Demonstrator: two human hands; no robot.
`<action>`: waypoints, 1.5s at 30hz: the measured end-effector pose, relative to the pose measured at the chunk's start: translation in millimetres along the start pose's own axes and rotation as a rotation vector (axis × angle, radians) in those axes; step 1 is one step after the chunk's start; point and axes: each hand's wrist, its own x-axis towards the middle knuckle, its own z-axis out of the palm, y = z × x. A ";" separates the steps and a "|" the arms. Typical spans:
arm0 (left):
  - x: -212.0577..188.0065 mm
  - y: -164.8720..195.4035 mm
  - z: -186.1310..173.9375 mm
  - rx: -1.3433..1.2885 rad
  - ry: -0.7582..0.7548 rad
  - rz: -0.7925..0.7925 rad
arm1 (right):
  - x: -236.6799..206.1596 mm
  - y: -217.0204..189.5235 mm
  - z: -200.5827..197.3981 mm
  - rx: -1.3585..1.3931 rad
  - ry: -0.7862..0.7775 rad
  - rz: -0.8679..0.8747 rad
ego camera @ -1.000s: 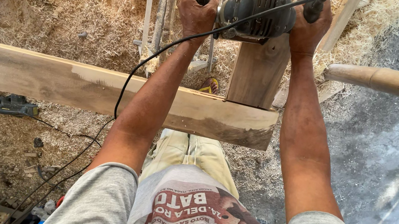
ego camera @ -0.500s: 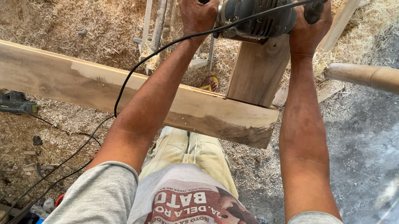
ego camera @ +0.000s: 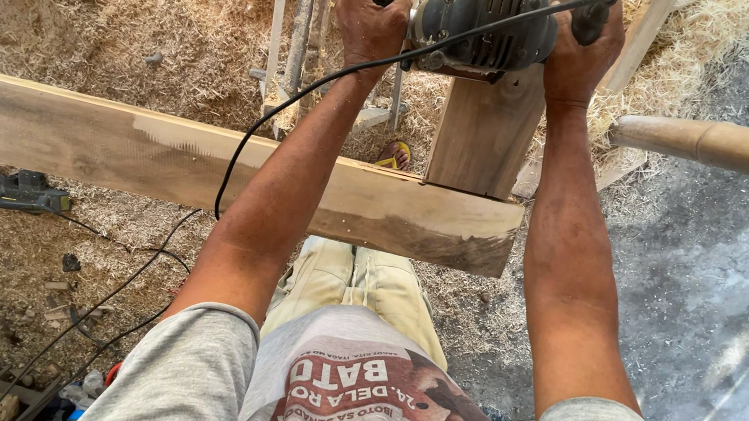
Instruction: The person uses an electric router to smooth and shape the surface of a wooden plank frame, moving the tool along the wood. They then set the router down, use a wrench to loosen and adjust the router's base plate, and handle small hardware parts by hand.
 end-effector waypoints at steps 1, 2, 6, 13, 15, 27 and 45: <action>0.2 -0.6 0.2 0.000 0.000 0.002 | 0.1 0.1 0.0 -0.011 0.004 0.001; 0.1 -1.4 0.3 -0.001 0.000 0.003 | 0.0 0.2 -0.1 -0.022 0.008 0.002; -0.8 -3.5 1.0 -0.029 0.011 0.025 | -0.6 1.7 -1.0 -0.016 0.000 -0.022; -3.4 -1.2 -2.3 -0.042 0.003 0.018 | -2.6 2.4 -0.5 -0.010 -0.004 -0.010; -3.2 0.2 -3.3 -0.038 0.014 0.018 | -2.2 2.0 -0.1 -0.022 -0.006 -0.014; -0.8 2.7 -3.1 -0.021 0.019 0.008 | -2.2 2.5 -0.9 -0.116 0.008 -0.035; -5.6 3.3 -5.4 -0.054 0.023 0.010 | -5.6 1.4 -3.2 -0.066 -0.007 0.000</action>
